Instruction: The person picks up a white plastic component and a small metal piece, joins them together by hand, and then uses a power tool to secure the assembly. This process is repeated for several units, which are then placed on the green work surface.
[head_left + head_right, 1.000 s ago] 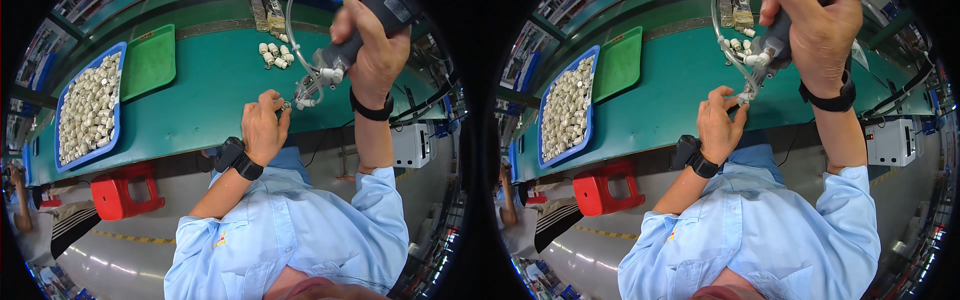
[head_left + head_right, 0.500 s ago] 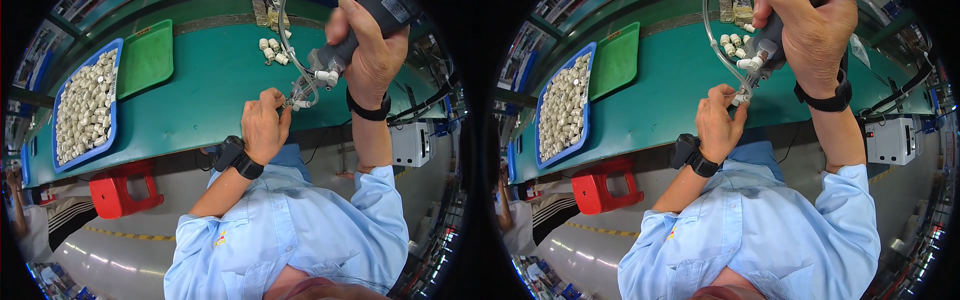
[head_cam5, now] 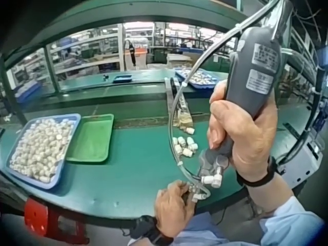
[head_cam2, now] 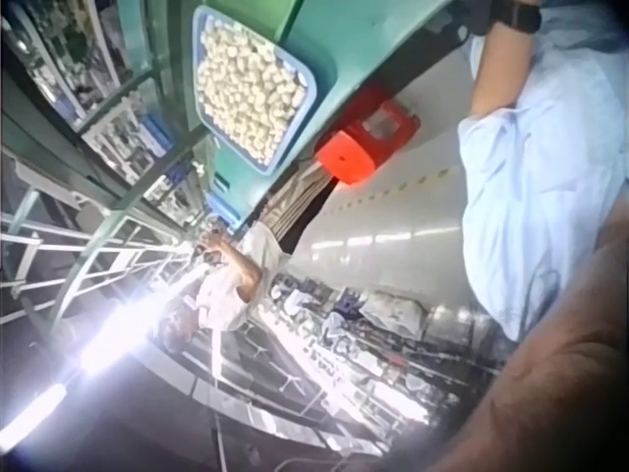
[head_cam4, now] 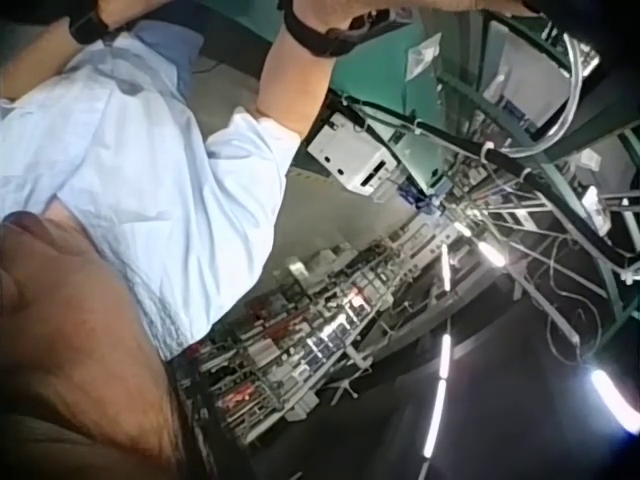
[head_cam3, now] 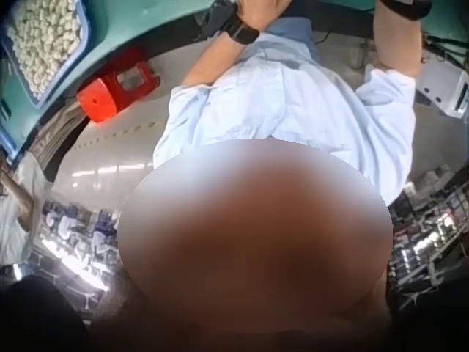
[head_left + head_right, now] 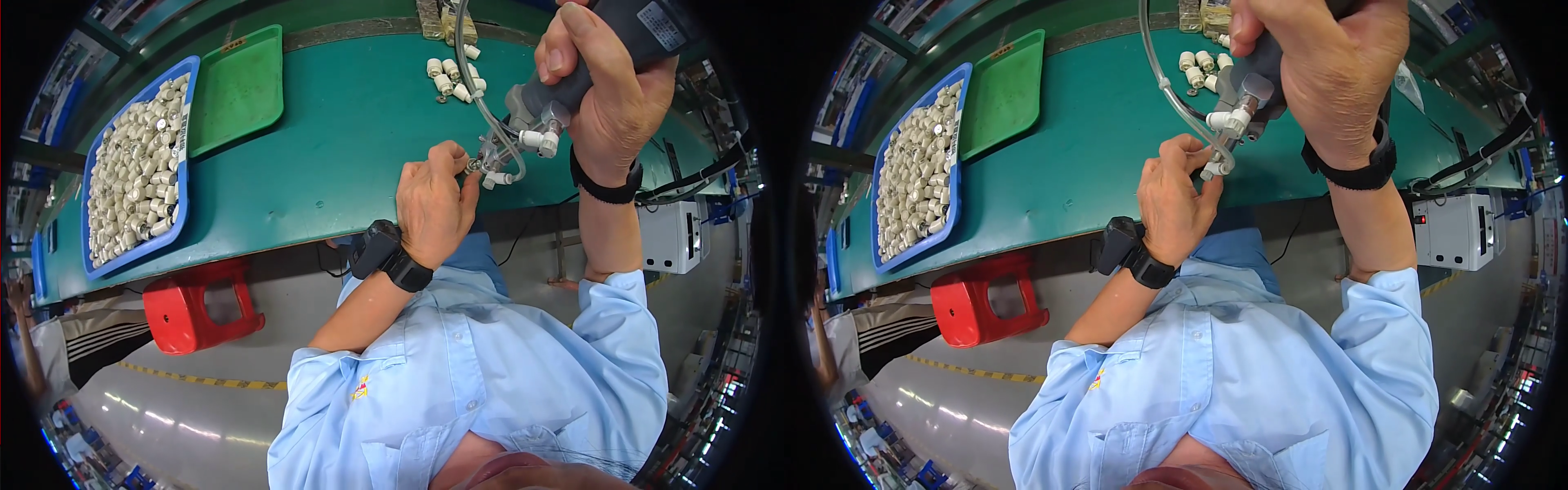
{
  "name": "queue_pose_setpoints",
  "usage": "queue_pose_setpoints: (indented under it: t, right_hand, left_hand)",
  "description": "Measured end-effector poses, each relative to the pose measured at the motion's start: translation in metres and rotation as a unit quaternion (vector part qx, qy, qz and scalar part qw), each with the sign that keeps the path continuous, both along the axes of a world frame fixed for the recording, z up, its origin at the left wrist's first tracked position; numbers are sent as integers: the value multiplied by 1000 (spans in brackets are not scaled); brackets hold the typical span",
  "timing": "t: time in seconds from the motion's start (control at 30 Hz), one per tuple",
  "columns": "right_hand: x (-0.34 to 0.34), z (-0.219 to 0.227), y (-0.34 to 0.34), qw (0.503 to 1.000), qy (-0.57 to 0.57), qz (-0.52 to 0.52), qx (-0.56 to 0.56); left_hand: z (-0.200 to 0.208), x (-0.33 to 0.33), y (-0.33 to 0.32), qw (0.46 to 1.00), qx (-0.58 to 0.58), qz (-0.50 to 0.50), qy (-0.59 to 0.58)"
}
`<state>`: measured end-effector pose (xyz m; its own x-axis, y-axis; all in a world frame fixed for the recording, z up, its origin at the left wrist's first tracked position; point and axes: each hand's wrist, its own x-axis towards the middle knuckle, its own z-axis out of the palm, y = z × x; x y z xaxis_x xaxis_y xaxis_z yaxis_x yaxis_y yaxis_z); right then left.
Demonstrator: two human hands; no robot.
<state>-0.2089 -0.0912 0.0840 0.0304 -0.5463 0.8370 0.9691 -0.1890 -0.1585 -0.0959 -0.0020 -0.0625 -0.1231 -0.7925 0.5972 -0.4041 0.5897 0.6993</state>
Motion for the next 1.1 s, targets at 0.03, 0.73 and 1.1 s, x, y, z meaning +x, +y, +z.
queue_pose_setpoints:
  t: [0.03,0.73,1.1]
  right_hand:
    - [1,-1,-1,1000,3,-17,-12]
    - [-99,71,44,732,308,-594,131]
    - [-156,75,48,722,328,-599,108]
  left_hand:
    - [0,0,0,1000,0,-1,0]
    - [19,22,-23,992,-39,35,-115]
    - [49,55,-124,938,-136,110,-298]
